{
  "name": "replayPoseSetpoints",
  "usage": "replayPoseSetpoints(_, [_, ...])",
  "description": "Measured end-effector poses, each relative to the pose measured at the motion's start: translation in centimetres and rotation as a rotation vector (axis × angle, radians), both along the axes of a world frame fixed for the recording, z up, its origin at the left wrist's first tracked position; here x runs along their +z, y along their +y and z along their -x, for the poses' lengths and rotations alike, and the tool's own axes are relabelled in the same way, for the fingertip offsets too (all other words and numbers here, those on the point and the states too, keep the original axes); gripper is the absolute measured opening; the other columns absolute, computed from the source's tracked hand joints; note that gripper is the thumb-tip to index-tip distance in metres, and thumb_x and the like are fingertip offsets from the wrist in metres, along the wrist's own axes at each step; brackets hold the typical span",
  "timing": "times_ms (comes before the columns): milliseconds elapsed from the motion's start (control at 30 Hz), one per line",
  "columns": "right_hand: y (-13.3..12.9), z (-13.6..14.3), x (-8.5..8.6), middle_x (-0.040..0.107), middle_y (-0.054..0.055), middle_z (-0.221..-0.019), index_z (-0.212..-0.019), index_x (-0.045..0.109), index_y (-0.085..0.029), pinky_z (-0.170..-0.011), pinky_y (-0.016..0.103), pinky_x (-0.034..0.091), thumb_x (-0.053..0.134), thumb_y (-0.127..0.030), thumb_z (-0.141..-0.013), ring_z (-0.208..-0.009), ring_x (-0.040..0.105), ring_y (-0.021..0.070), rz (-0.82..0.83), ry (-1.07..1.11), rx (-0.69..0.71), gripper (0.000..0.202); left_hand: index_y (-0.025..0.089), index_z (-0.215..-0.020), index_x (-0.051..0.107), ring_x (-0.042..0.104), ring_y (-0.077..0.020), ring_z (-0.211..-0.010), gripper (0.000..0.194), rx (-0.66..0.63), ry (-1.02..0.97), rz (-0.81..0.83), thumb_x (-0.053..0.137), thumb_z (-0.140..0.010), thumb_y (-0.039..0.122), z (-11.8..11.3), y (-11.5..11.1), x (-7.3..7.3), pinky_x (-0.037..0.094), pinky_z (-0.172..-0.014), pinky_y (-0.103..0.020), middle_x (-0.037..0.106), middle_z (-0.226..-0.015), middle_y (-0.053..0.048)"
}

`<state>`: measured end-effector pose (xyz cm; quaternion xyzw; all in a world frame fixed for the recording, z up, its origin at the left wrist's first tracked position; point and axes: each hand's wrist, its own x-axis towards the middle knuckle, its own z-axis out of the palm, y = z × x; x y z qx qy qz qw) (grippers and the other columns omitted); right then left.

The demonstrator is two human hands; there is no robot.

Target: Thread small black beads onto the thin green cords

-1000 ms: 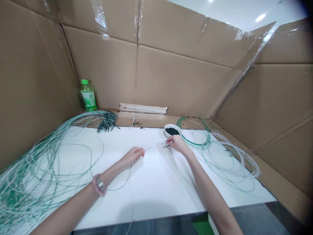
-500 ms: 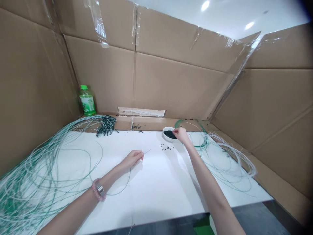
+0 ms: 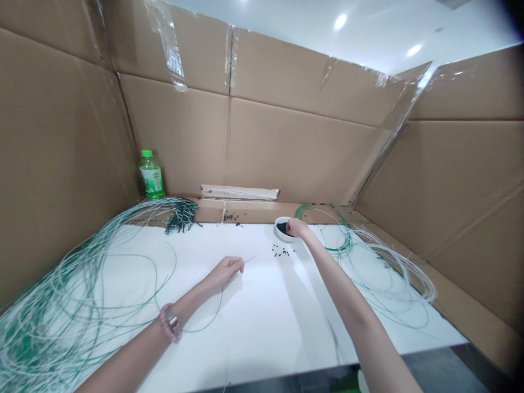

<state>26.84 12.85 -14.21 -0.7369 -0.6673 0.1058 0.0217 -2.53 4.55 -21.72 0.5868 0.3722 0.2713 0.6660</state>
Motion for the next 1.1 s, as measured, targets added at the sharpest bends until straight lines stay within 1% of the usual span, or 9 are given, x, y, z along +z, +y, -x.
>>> replayPoseSetpoints(233, [-0.3,0.5,0.2,0.057,0.008,-0.113,-0.11,0.057,-0.018,-0.082,0.034,0.05,0.053,-0.031,-0.088,-0.098,0.058,0.0172,-0.048,0.104,0.015,0.026,0.012,-0.069,0.049,0.016,-0.001,-0.034,0.035,0.006,-0.021,0.022,0.045,-0.09,0.04,0.0,0.1,-0.2,0.014,-0.033,-0.016,0.026,-0.045,0.011])
replayPoseSetpoints(367, [-0.8,0.3,1.3,0.057,0.008,-0.113,-0.11,0.056,-0.018,-0.082,0.035,0.05,0.053,-0.031,-0.088,-0.097,0.058,0.0171,-0.148,0.265,-0.013,0.026,0.012,-0.067,0.049,0.015,-0.0009,-0.034,0.035,0.025,-0.057,0.029,0.047,-0.09,0.038,-0.1,-0.1,0.1,0.013,-0.033,-0.016,0.025,-0.045,0.011])
replayPoseSetpoints(500, [-2.9,1.0,2.6,0.056,0.008,-0.114,-0.112,0.055,-0.015,-0.085,0.04,0.049,0.053,-0.032,-0.088,-0.099,0.057,0.0186,-0.313,0.506,-0.022,0.029,0.013,-0.066,0.046,0.014,-0.002,-0.037,0.036,0.167,-0.162,-0.014,0.048,-0.088,0.042,-0.3,-0.4,1.2,0.012,-0.036,-0.018,0.022,-0.046,0.01])
replayPoseSetpoints(567, [-4.9,2.9,2.5,0.056,0.008,-0.115,-0.112,0.055,-0.014,-0.087,0.042,0.048,0.052,-0.033,-0.088,-0.103,0.056,0.02,-0.394,0.67,0.014,0.03,0.015,-0.067,0.043,0.014,-0.0028,-0.039,0.04,0.282,-0.243,-0.06,0.049,-0.084,0.05,-0.5,-0.7,1.8,0.011,-0.039,-0.019,0.02,-0.047,0.01])
replayPoseSetpoints(633, [-7.3,5.8,1.7,0.055,0.009,-0.12,-0.11,0.056,-0.014,-0.091,0.043,0.046,0.051,-0.034,-0.089,-0.108,0.054,0.0208,-0.424,0.856,0.098,0.029,0.016,-0.067,0.041,0.014,-0.0033,-0.041,0.045,0.371,-0.312,-0.096,0.051,-0.077,0.059,-0.8,-1.0,2.4,0.011,-0.042,-0.019,0.018,-0.047,0.01])
replayPoseSetpoints(767, [-11.6,12.8,-0.5,0.058,0.009,-0.12,-0.088,0.061,-0.013,-0.096,0.043,0.043,0.056,-0.038,-0.085,-0.112,0.054,0.0204,-0.315,1.19,0.304,0.026,0.017,-0.069,0.041,0.016,-0.004,-0.043,0.048,0.456,-0.379,-0.125,0.052,-0.073,0.064,-1.5,-1.9,3.1,0.012,-0.044,-0.021,0.019,-0.049,0.01])
replayPoseSetpoints(867, [-12.7,16.5,-1.2,0.06,0.009,-0.117,-0.084,0.06,-0.013,-0.092,0.04,0.046,0.057,-0.041,-0.084,-0.11,0.056,0.0202,-0.27,1.367,0.362,0.028,0.016,-0.071,0.042,0.019,-0.0046,-0.045,0.046,0.497,-0.387,-0.138,0.053,-0.074,0.061,-2.0,-2.4,3.1,0.014,-0.045,-0.021,0.022,-0.052,0.009])
replayPoseSetpoints(967, [-12.4,18.0,-1.6,0.061,0.008,-0.108,-0.09,0.059,-0.013,-0.08,0.036,0.051,0.053,-0.039,-0.087,-0.096,0.06,0.0172,-0.302,1.472,0.328,0.027,0.016,-0.072,0.043,0.02,-0.0048,-0.047,0.045,0.509,-0.376,-0.144,0.054,-0.074,0.06,-2.2,-2.5,2.7,0.015,-0.046,-0.021,0.023,-0.054,0.008])
replayPoseSetpoints(1100, [-11.6,17.8,-2.8,0.06,0.003,-0.088,-0.096,0.057,-0.012,-0.067,0.028,0.051,0.05,-0.036,-0.089,-0.075,0.059,0.0116,-0.368,1.506,0.269,0.025,0.015,-0.069,0.046,0.021,-0.0054,-0.046,0.045,0.45,-0.333,-0.148,0.052,-0.075,0.058,-2.4,-2.3,2.0,0.015,-0.046,-0.021,0.025,-0.052,0.008])
